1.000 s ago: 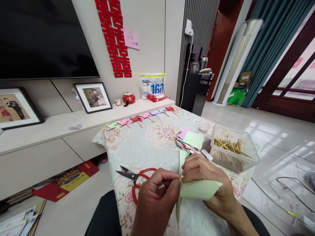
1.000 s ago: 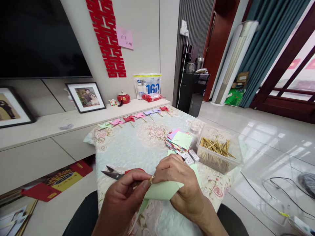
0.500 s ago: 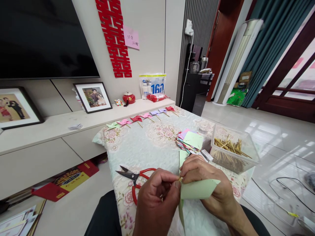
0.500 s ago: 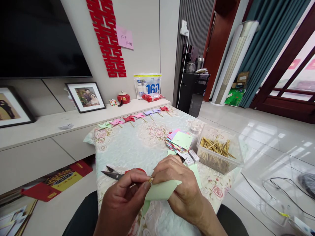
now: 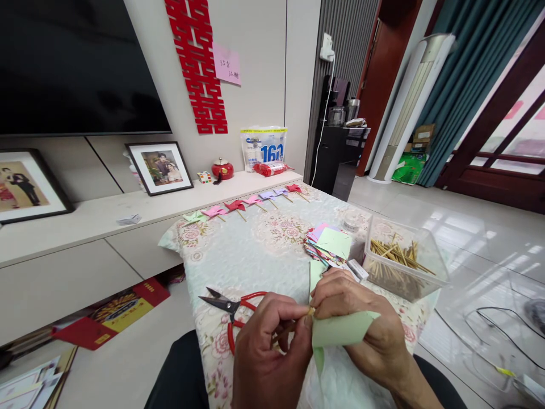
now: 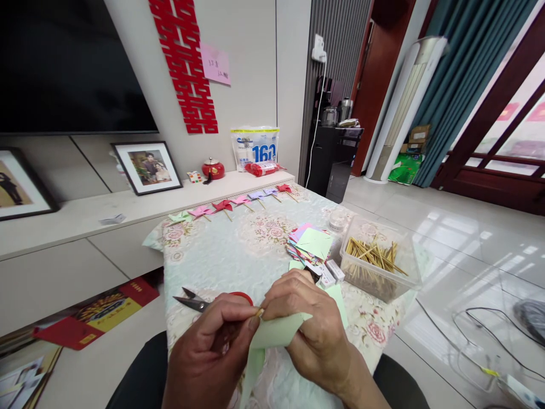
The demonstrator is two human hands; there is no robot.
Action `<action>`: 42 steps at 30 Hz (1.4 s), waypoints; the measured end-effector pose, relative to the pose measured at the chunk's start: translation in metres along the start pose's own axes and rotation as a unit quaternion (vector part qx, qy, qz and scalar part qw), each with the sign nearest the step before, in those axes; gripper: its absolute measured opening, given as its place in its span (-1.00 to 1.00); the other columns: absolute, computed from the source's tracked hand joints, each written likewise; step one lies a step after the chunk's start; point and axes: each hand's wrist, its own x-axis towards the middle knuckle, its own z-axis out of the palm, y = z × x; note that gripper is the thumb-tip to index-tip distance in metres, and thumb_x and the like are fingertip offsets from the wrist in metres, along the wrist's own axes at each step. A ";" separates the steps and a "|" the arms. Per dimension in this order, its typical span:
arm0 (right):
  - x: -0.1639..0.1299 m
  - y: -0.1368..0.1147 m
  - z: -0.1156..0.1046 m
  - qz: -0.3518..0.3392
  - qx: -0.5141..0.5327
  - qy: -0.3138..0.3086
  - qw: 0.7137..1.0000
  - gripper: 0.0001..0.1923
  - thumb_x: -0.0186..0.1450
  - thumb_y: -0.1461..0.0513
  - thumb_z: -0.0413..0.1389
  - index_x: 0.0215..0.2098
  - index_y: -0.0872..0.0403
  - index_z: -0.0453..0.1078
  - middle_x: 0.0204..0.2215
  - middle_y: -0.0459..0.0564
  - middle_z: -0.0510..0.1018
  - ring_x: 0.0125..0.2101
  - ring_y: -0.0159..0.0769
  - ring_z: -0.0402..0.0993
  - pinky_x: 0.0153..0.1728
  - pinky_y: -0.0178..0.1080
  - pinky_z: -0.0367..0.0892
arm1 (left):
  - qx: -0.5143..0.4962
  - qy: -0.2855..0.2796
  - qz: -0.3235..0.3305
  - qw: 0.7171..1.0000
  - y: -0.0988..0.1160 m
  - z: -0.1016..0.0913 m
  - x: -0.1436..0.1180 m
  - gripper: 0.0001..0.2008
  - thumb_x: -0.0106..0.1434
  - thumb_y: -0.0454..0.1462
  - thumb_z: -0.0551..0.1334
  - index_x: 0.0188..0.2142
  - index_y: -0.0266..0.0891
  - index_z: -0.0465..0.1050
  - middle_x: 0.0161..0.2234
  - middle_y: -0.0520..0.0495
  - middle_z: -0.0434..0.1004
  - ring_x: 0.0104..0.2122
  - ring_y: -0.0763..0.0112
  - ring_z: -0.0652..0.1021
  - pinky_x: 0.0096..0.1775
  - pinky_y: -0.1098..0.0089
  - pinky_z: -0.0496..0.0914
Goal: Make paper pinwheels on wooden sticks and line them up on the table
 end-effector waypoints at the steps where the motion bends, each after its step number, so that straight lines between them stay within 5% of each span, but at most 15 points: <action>1: 0.001 0.000 0.000 -0.002 -0.002 0.002 1.000 -0.78 0.26 0.48 0.06 -0.26 0.09 0.44 -0.36 0.01 0.53 -0.32 -0.24 0.46 -0.20 -0.05 0.36 | 0.005 0.000 0.005 1.000 0.000 0.000 -0.001 -0.92 0.25 -0.32 0.26 -0.38 -0.17 0.52 -0.42 -0.01 0.50 -0.42 0.40 0.51 -0.42 0.48 0.40; 10: 0.000 0.001 0.003 -0.007 -0.032 0.019 0.999 -0.81 0.28 0.45 0.06 -0.29 0.09 0.43 -0.39 0.00 0.51 -0.34 -0.24 0.45 -0.21 -0.04 0.35 | 0.070 0.061 0.054 0.994 0.003 0.009 -0.006 -0.89 0.29 -0.32 0.24 -0.36 -0.15 0.54 -0.44 0.02 0.47 -0.49 0.45 0.42 -0.46 0.44 0.28; 30: 0.001 0.002 0.011 -0.021 -0.064 0.058 0.996 -0.78 0.30 0.45 0.00 -0.29 0.08 0.43 -0.38 0.01 0.54 -0.33 -0.22 0.48 -0.21 -0.04 0.31 | 0.145 0.118 0.099 0.977 -0.003 0.015 -0.010 -0.91 0.32 -0.29 0.21 -0.31 -0.13 0.50 -0.35 -0.03 0.54 -0.32 0.32 0.53 -0.32 0.40 0.39; 42: 0.000 0.003 0.014 -0.037 -0.065 0.079 0.994 -0.76 0.24 0.49 0.03 -0.30 0.10 0.45 -0.32 0.03 0.56 -0.31 -0.23 0.49 -0.18 -0.03 0.29 | 0.132 0.086 0.113 0.981 0.000 0.012 -0.010 -0.87 0.31 -0.38 0.17 -0.27 -0.12 0.45 -0.31 -0.03 0.50 -0.32 0.35 0.51 -0.28 0.41 0.39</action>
